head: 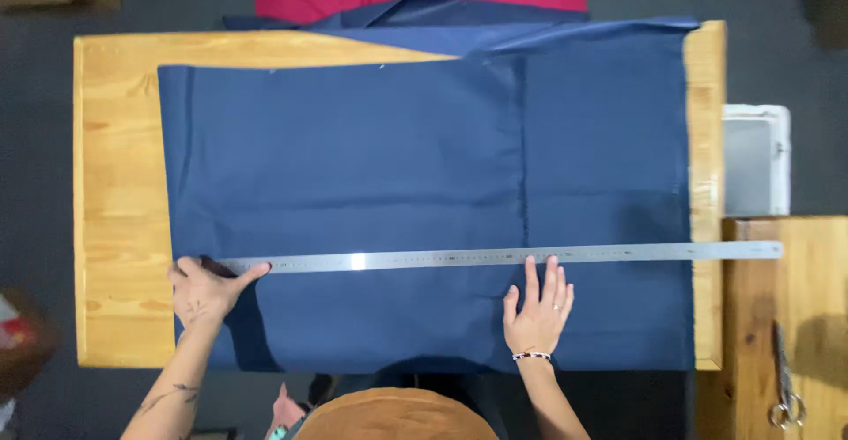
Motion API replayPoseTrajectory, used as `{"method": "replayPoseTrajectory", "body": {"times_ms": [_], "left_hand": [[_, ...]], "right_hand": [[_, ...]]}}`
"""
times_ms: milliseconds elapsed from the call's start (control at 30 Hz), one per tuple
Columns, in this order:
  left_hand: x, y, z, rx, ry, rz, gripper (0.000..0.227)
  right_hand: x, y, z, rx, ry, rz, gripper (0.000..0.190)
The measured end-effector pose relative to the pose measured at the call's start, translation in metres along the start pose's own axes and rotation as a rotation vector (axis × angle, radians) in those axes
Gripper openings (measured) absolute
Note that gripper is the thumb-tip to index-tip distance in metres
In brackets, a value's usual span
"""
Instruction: The person cuts a large piece of blue fabric on a wooden table using scissors and a metal ruler. They then fold the fabric and measure it with the ruler.
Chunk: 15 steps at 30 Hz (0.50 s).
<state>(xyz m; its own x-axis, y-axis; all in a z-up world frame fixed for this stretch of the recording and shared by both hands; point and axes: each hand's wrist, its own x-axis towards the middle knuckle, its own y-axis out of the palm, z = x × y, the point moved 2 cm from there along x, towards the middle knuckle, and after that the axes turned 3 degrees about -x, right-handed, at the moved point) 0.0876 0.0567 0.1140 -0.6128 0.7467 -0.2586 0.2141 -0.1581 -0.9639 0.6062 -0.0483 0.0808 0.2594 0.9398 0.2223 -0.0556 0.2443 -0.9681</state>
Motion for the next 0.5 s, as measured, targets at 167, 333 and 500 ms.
{"method": "replayPoseTrajectory", "body": {"times_ms": [167,333,500], "left_hand": [[-0.011,-0.008,-0.006,-0.062,-0.077,0.025,0.125],[-0.015,0.003,0.005,-0.161,0.003,-0.046,0.121],[-0.023,-0.004,0.005,-0.228,0.044,-0.029,0.118]], "right_hand": [[-0.002,0.001,-0.003,0.083,0.023,0.053,0.056],[-0.004,0.011,-0.008,0.09,0.021,-0.012,0.054],[-0.009,0.017,-0.012,0.093,0.039,-0.029,0.055]]}}
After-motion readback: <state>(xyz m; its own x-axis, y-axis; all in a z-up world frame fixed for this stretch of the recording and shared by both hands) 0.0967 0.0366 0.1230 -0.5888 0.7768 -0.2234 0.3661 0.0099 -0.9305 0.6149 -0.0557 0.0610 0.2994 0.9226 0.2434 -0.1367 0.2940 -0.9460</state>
